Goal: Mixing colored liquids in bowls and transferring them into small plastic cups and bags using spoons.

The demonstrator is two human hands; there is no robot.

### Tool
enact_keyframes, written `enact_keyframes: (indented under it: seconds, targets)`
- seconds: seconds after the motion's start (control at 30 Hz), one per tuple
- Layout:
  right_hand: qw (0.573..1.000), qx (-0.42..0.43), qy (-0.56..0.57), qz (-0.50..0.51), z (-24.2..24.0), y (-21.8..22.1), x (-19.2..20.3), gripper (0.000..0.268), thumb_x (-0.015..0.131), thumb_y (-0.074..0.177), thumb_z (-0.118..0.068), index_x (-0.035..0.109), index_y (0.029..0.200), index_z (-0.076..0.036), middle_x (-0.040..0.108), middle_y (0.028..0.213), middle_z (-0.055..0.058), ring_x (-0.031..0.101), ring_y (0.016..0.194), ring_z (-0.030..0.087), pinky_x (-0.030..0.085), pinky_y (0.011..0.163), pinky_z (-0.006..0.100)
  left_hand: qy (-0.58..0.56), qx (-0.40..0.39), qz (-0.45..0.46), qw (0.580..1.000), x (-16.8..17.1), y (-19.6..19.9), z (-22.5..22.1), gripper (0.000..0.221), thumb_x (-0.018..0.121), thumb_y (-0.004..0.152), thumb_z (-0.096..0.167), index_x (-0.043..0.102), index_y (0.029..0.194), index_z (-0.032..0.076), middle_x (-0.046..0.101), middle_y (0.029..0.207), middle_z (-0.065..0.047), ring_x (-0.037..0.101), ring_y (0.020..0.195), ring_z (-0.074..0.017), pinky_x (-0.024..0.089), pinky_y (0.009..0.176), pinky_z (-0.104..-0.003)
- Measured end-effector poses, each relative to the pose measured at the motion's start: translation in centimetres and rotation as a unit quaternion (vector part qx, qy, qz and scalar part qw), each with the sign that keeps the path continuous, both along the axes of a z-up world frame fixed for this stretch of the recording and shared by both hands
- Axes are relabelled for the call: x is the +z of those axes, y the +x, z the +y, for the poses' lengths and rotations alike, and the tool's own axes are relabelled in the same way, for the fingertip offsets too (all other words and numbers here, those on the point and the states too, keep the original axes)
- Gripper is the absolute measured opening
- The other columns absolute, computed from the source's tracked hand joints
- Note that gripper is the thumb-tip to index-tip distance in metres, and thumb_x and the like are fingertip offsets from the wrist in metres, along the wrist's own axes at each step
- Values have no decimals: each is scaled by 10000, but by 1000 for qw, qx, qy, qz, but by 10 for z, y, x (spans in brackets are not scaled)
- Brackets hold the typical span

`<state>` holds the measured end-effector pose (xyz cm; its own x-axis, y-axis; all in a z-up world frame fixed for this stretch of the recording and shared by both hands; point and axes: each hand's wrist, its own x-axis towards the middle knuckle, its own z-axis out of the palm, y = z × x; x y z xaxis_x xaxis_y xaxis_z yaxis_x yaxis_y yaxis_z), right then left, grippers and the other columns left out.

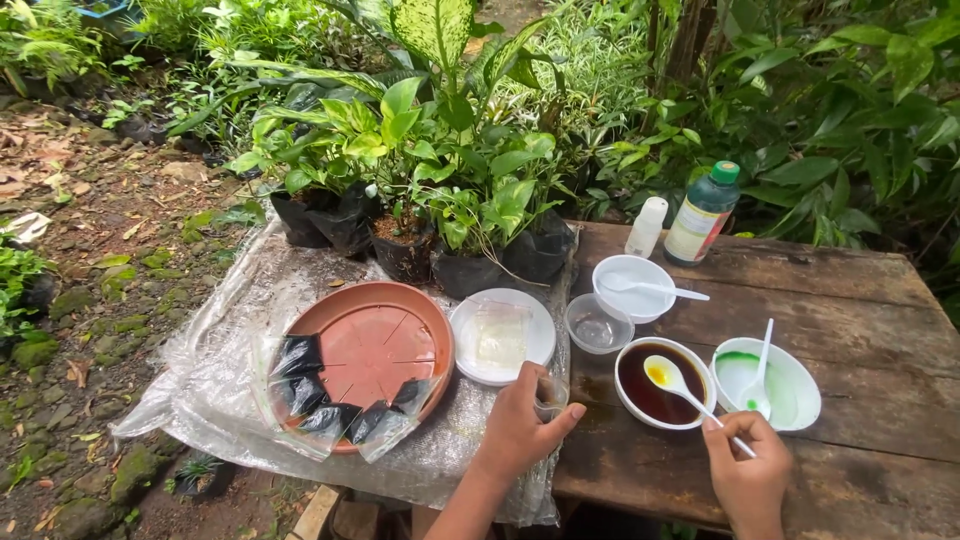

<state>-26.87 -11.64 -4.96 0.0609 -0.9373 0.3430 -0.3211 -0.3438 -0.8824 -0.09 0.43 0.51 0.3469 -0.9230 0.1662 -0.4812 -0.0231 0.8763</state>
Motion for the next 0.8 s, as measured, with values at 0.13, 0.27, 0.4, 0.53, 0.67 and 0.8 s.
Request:
enact_keyframes:
  seconds: [0.13, 0.27, 0.4, 0.53, 0.67, 0.8]
  targets:
    - [1000, 17, 9, -7, -4, -1, 1, 226, 720, 957, -82, 579, 787, -34, 666, 821, 81, 602, 745, 139, 533, 688, 270, 12, -4, -14, 1000, -4, -2, -2, 426, 702, 912, 485, 477, 991, 133, 537, 768, 11, 472, 656, -128, 400, 583, -290]
    - [999, 25, 47, -4, 1, 4, 16, 238, 719, 942, -112, 575, 767, -42, 627, 793, 65, 607, 793, 164, 570, 725, 295, -8, 2, 6, 1000, -7, -3, -4, 442, 691, 903, 495, 490, 1008, 116, 583, 772, 11, 513, 630, -111, 437, 569, -271]
    - [998, 26, 52, -3, -1, 3, 12, 225, 727, 937, -130, 589, 784, -41, 666, 836, 80, 653, 834, 173, 594, 754, 304, -29, -1, 7, 1000, -12, -2, -6, 453, 671, 914, 519, 460, 986, 124, 498, 751, 23, 434, 621, -105, 379, 560, -271]
    - [998, 17, 63, 4, 1, 4, 14, 208, 739, 929, -136, 598, 805, -46, 679, 858, 73, 671, 854, 172, 585, 763, 306, -20, 0, 12, 1000, -14, -3, -6, 457, 669, 913, 533, 461, 946, 127, 482, 749, 16, 413, 619, -106, 370, 564, -270]
    - [998, 24, 63, 1, -1, 4, 15, 199, 742, 914, -158, 613, 795, -63, 685, 847, 67, 656, 823, 160, 574, 709, 286, -20, 8, 2, 1000, -19, -1, -11, 469, 654, 901, 561, 476, 952, 130, 507, 753, 16, 454, 642, -118, 400, 583, -280]
    - [998, 27, 63, 4, -2, 3, 17, 195, 735, 918, -192, 613, 813, -82, 679, 837, 49, 642, 780, 142, 559, 676, 272, -4, 8, 11, 1000, -14, -3, -12, 525, 648, 874, 597, 496, 987, 108, 570, 769, 21, 523, 657, -108, 445, 588, -280]
